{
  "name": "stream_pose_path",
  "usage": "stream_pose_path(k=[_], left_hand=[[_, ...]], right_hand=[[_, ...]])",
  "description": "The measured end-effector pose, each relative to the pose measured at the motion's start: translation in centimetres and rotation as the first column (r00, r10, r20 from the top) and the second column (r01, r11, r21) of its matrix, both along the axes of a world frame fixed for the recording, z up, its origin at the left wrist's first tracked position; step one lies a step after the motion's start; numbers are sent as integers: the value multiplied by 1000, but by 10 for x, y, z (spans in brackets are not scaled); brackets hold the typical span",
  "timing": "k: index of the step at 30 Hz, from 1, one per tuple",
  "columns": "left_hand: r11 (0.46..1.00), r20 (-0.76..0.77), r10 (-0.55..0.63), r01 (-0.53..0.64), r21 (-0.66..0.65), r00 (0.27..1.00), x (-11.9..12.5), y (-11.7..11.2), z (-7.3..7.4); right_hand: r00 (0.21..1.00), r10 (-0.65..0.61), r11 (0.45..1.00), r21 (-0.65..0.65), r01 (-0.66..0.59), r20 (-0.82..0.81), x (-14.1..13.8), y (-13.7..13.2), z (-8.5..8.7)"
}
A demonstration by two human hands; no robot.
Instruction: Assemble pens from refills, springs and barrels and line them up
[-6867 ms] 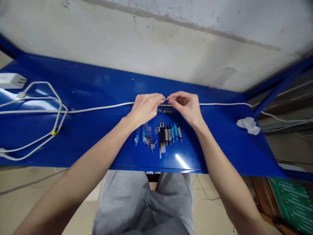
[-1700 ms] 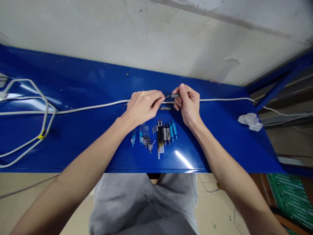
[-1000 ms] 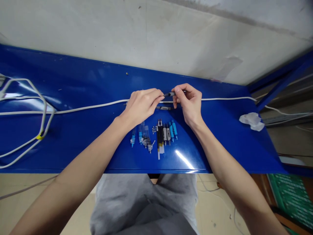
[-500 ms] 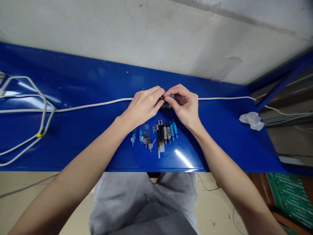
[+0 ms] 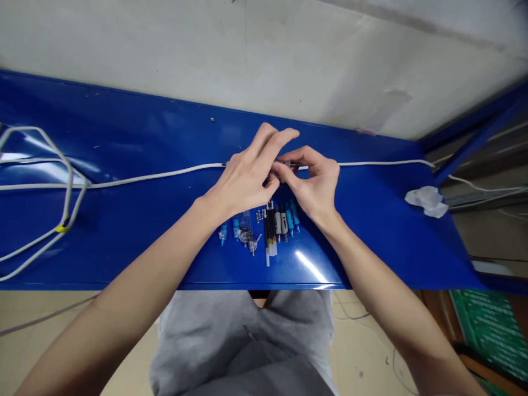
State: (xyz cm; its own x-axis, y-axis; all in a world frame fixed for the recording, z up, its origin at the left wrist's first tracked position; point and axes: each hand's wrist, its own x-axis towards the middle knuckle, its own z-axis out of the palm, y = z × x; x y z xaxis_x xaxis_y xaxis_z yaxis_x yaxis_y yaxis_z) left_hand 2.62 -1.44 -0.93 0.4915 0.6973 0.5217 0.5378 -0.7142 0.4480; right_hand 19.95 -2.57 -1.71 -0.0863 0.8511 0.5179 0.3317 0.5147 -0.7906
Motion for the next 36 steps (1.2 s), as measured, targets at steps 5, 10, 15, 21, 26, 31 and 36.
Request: stream_pose_path(k=[5, 10, 15, 21, 26, 31, 36], left_hand=[[995, 24, -83, 81, 61, 996, -2, 1, -1], [1000, -37, -14, 15, 17, 999, -1, -5, 5], [985, 6, 46, -47, 166, 999, -9, 4, 10], [983, -65, 158, -151, 104, 985, -19, 22, -2], [994, -55, 113, -111, 22, 992, -15, 21, -11], [994, -23, 99, -98, 50, 995, -14, 19, -12], [989, -38, 119, -116, 94, 992, -20, 24, -8]], right_hand=[[997, -69, 993, -95, 70, 19, -4, -2, -2], [996, -53, 981, -192, 38, -76, -4, 3, -3], [989, -92, 981, -181, 71, -113, 3, 9, -5], [980, -58, 993, -110, 38, -192, 11, 20, -11], [966, -29, 996, -94, 5, -257, 11, 24, -12], [978, -51, 977, -213, 7, -201, 11, 19, -8], [978, -32, 980, -201, -10, -206, 10, 16, -9]])
